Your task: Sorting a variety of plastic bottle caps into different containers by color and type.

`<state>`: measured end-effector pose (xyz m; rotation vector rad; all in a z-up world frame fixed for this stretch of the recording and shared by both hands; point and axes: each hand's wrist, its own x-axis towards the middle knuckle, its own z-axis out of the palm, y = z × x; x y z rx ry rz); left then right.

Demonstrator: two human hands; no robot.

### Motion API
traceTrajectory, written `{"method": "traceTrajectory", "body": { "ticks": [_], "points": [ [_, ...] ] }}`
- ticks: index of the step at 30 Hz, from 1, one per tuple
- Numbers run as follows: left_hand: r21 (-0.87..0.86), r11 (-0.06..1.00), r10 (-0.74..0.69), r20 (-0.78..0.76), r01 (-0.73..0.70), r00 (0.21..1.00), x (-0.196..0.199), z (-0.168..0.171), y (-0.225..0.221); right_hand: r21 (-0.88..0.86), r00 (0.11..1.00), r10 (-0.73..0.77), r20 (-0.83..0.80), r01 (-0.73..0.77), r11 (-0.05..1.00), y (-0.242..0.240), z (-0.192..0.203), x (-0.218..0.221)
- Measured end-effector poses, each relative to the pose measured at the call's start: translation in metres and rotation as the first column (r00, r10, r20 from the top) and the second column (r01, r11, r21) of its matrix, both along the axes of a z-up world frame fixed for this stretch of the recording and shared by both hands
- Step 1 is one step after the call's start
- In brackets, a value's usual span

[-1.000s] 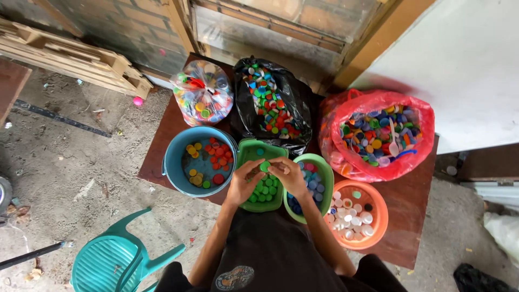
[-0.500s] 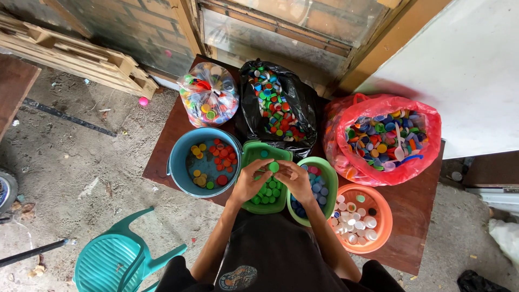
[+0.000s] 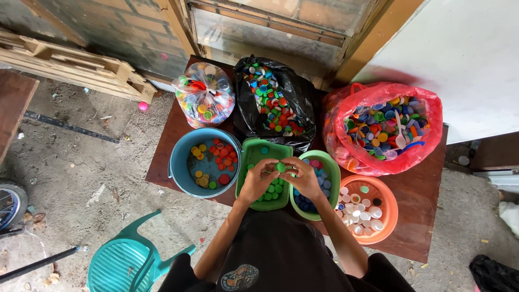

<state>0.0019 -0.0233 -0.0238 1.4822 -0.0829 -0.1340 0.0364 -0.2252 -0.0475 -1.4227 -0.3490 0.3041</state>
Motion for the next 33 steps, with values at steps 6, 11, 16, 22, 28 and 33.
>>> {"method": "traceTrajectory", "body": {
  "ticks": [6, 11, 16, 22, 28, 33],
  "points": [
    [-0.057, 0.998, 0.034, -0.031, -0.036, 0.999, -0.001, -0.005, 0.003, -0.075, 0.997, 0.012, 0.081, -0.006, 0.997, 0.007, 0.016, 0.009],
    [-0.009, 0.997, 0.080, -0.029, -0.081, 0.996, 0.008, -0.051, 0.013, -0.272, 0.981, 0.045, 0.187, 0.008, 0.962, 0.018, 0.028, 0.021],
    [0.217, 0.960, 0.175, 0.037, -0.179, 0.984, -0.006, -0.075, 0.007, -0.361, 0.972, 0.032, 0.231, 0.056, 0.931, 0.027, -0.035, 0.013],
    [0.526, 0.836, 0.097, 0.133, -0.153, 0.986, -0.020, -0.151, 0.010, -0.476, 0.974, 0.046, 0.221, 0.067, 0.877, 0.037, -0.109, -0.006],
    [0.695, 0.719, -0.067, 0.063, 0.004, 0.996, -0.039, -0.217, 0.021, -0.755, 0.929, 0.293, 0.226, -0.023, 0.656, 0.038, -0.162, -0.025],
    [0.724, 0.688, -0.075, 0.003, 0.050, 0.997, -0.049, -0.245, 0.030, -0.827, 0.922, 0.376, 0.091, -0.140, 0.544, 0.043, -0.162, -0.033]
  ]
}}
